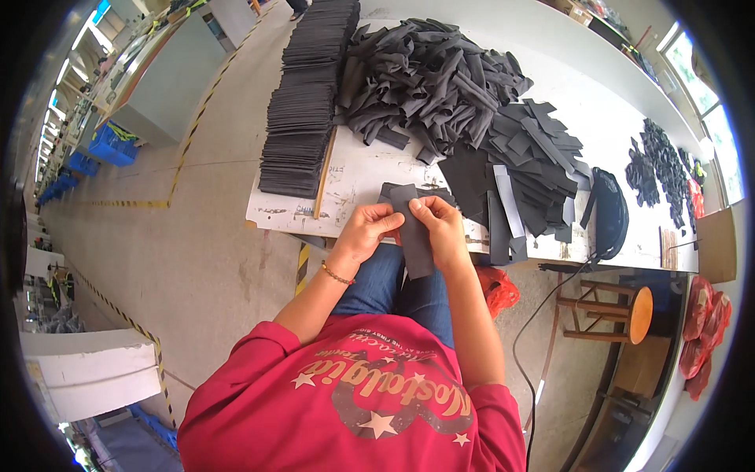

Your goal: Picking up and inspecting individual black fabric strips from a large pile on a workbench.

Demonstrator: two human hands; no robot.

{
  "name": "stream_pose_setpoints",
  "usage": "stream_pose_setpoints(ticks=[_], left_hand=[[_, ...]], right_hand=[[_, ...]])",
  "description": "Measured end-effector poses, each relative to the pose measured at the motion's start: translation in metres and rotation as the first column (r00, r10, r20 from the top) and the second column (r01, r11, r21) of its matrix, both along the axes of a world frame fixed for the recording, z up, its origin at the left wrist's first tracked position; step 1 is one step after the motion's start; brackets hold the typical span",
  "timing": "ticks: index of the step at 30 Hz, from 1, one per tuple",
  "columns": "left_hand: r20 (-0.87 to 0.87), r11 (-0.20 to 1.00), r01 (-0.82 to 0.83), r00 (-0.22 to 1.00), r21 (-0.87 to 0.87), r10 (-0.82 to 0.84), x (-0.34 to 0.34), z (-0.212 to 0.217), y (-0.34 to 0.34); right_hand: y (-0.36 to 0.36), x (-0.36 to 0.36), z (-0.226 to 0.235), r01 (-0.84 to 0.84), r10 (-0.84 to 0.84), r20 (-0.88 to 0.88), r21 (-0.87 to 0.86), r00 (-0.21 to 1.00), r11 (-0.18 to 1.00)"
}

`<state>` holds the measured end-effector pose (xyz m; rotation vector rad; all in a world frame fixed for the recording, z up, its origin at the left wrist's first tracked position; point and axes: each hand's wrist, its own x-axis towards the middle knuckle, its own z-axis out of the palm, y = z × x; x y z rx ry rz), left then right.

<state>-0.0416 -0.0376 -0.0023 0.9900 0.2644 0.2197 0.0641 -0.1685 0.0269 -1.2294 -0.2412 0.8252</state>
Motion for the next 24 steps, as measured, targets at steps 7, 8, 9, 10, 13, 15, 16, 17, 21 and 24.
stream_pose_setpoints(ticks=[7, 8, 9, 10, 13, 15, 16, 17, 21, 24], left_hand=[[-0.029, 0.920, -0.386, 0.922, -0.067, 0.385, -0.016, 0.002, 0.011], [-0.018, 0.929, -0.364, 0.931, -0.072, 0.363, -0.024, -0.002, 0.008], [-0.019, 0.930, -0.360, 0.933, -0.072, 0.359, -0.031, -0.002, 0.002], [-0.092, 0.904, -0.421, 0.905, -0.071, 0.414, -0.038, 0.000, -0.004], [-0.152, 0.895, -0.440, 0.882, 0.074, 0.446, -0.041, -0.013, -0.003], [-0.076, 0.820, -0.403, 0.880, 0.406, 0.470, -0.027, -0.019, 0.007], [-0.084, 0.819, -0.404, 0.876, 0.408, 0.475, -0.016, -0.019, 0.014], [-0.046, 0.744, -0.406, 0.863, 0.530, 0.503, 0.000, -0.014, 0.018], [-0.005, 0.563, -0.291, 0.886, 0.774, 0.465, 0.036, -0.027, 0.042], [0.011, 0.503, -0.329, 0.844, 0.799, 0.536, 0.030, -0.044, 0.033]], right_hand=[[-0.025, -0.019, -0.008, -0.033, 0.035, 0.108, -0.015, 0.994, 0.999], [-0.028, -0.027, -0.013, 0.008, 0.010, 0.187, -0.096, 0.982, 0.995], [-0.035, -0.032, -0.018, 0.009, 0.031, 0.236, -0.166, 0.971, 0.986], [-0.041, -0.032, -0.023, 0.013, 0.056, 0.283, -0.237, 0.958, 0.972], [-0.050, -0.019, -0.034, 0.128, 0.008, 0.412, -0.300, 0.911, 0.945], [-0.040, -0.003, -0.022, 0.270, 0.009, 0.667, -0.313, 0.745, 0.910], [-0.032, 0.002, -0.009, 0.323, 0.026, 0.747, -0.319, 0.664, 0.891], [-0.028, 0.012, -0.012, 0.330, 0.027, 0.745, -0.327, 0.667, 0.886], [-0.021, 0.037, -0.027, 0.376, -0.069, 0.648, -0.349, 0.758, 0.858], [-0.018, 0.046, -0.040, 0.380, -0.079, 0.625, -0.365, 0.776, 0.850]])
